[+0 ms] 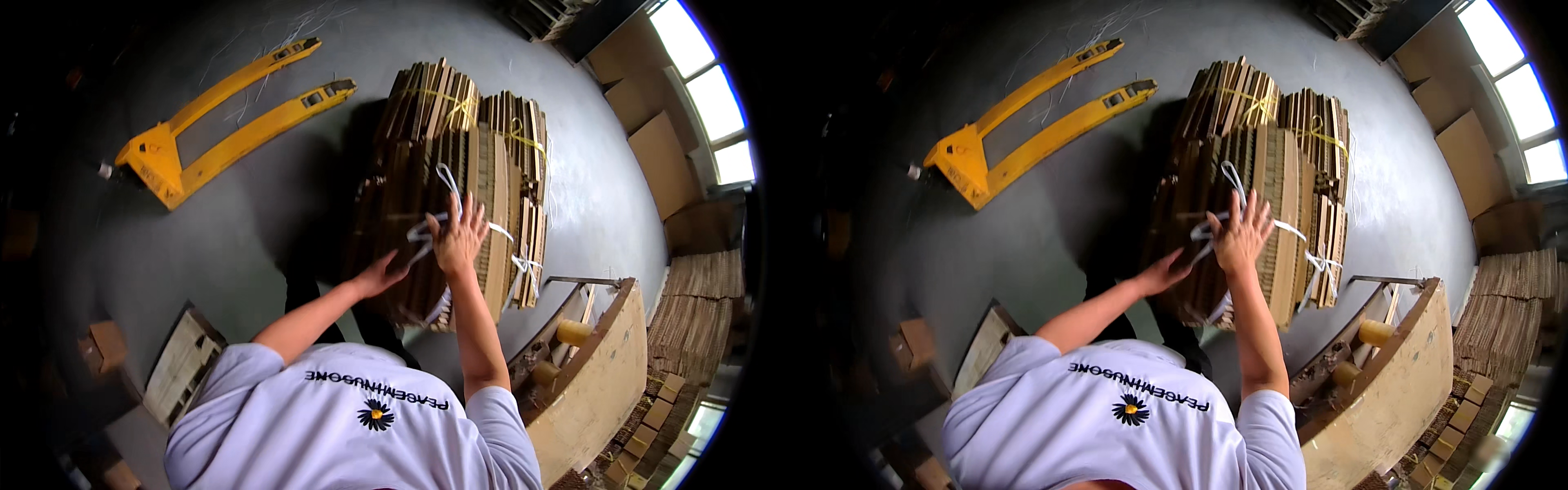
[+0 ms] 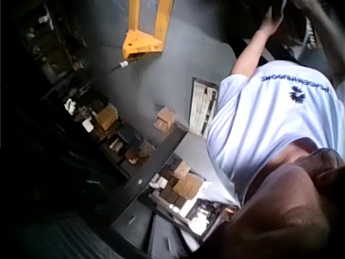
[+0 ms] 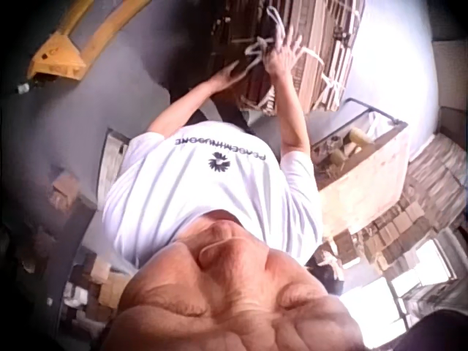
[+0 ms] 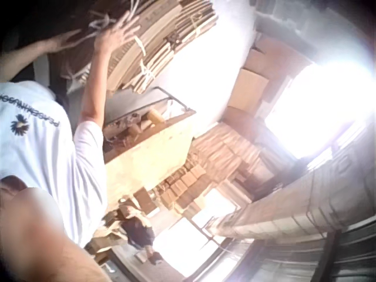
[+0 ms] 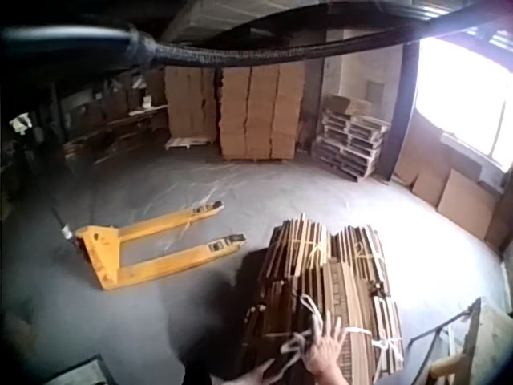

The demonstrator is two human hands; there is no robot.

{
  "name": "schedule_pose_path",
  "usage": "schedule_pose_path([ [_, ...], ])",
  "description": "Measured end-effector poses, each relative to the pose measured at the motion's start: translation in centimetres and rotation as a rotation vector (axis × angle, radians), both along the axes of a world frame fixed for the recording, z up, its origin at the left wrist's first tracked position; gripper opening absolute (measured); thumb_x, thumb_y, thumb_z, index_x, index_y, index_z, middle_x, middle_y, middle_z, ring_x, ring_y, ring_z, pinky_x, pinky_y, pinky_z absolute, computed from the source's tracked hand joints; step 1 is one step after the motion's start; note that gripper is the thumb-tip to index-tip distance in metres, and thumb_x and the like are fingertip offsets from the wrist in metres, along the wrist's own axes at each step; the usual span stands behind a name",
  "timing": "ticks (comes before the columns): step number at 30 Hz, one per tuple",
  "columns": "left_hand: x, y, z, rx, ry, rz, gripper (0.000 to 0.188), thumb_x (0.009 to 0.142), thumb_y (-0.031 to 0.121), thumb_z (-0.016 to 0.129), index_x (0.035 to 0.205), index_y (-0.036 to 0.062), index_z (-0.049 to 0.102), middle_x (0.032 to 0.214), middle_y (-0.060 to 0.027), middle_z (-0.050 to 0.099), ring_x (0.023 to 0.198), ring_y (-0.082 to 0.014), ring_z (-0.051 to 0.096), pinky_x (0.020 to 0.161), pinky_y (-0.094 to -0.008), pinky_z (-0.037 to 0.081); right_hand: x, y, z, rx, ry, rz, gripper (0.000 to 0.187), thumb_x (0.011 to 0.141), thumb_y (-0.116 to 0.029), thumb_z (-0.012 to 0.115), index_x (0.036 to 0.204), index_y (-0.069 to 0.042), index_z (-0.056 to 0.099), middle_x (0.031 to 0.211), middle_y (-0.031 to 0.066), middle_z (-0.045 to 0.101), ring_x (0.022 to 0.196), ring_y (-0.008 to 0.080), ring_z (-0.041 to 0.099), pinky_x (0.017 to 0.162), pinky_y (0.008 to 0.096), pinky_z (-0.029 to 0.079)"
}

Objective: The person uses a red utility knife to cut a white plastic strap on a stack of corrugated cardboard pieces. They then wrap and tie the strap around the stack to secure it, repeating the process with a yellow strap on another stack.

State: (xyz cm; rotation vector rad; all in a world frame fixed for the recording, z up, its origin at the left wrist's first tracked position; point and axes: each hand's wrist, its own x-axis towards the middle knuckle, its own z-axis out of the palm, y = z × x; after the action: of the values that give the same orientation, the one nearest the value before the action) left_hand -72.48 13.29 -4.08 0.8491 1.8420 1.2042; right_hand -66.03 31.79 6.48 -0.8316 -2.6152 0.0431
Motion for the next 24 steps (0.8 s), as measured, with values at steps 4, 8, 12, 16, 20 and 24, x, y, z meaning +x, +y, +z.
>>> schedule_pose_path([
  [4,-8.7,-8.4,-6.2,0.066,-0.273,0.144,0.066,0.092,0.037,0.066,0.138,-0.0048,0.044,0.128,-0.0226,0.06,0.117,-0.0259,0.061,0.098,-0.0344,0.048,-2.6,0.1,-2.7,0.056,-0.232,-0.048,0.07,0.089,-0.053,0.057,0.143,-0.011,0.044,0.159,0.018,0.018,0.145,0.0472,0.012,0.113,0.0649,0.01],
  [8,-20.5,-23.5,-10.2,-0.306,-0.098,0.021,0.052,0.092,0.038,0.064,0.117,-0.0072,0.059,0.101,-0.0183,0.071,0.094,-0.0259,0.068,0.081,-0.0355,0.053,-0.8,0.6,-3.3,0.054,-0.358,-0.092,0.07,0.087,-0.052,0.059,0.142,-0.012,0.046,0.161,0.0159,0.016,0.146,0.048,0.008,0.114,0.065,0.01],
  [12,-32.2,-40.4,-10.1,-0.696,0.045,0.238,0.041,0.085,0.039,0.064,0.082,-0.0019,0.065,0.084,-0.0221,0.068,0.081,-0.0319,0.068,0.073,-0.0429,0.052,-5.1,-0.9,-0.7,-0.146,-0.504,-0.25,0.065,0.091,-0.054,0.054,0.14,-0.012,0.05,0.161,0.0123,0.016,0.148,0.0411,0.008,0.117,0.056,0.012],
  [16,-40.0,-43.9,-7.6,-0.8,0.398,0.218,0.039,0.085,0.036,0.062,0.075,-0.0019,0.063,0.076,-0.0209,0.066,0.072,-0.0365,0.063,0.07,-0.0456,0.05,-6.4,-0.9,0.5,-0.253,-0.543,-0.348,0.062,0.093,-0.056,0.049,0.139,-0.014,0.051,0.162,0.0082,0.016,0.149,0.0364,0.01,0.118,0.0522,0.016],
  [20,-45.6,-37.2,-8.1,-0.658,0.1,0.355,0.037,0.086,0.033,0.064,0.08,-0.0037,0.065,0.077,-0.0208,0.065,0.072,-0.0313,0.065,0.07,-0.0426,0.051,-6.2,1.0,0.5,-0.358,-0.49,-0.409,0.054,0.093,-0.057,0.049,0.122,-0.015,0.066,0.159,0.0046,0.027,0.148,0.032,0.017,0.116,0.0514,0.021],
  [24,-47.2,-24.9,-2.6,-0.403,-0.169,0.28,0.041,0.09,0.03,0.066,0.113,-0.0033,0.062,0.097,-0.0114,0.071,0.079,-0.0179,0.067,0.075,-0.0324,0.053,-15.3,2.0,3.7,0.037,0.17,-0.354,0.009,0.081,-0.01,0.068,0.09,-0.01,0.068,0.092,0.0047,0.071,0.091,0.0278,0.064,0.091,0.0397,0.046],
])
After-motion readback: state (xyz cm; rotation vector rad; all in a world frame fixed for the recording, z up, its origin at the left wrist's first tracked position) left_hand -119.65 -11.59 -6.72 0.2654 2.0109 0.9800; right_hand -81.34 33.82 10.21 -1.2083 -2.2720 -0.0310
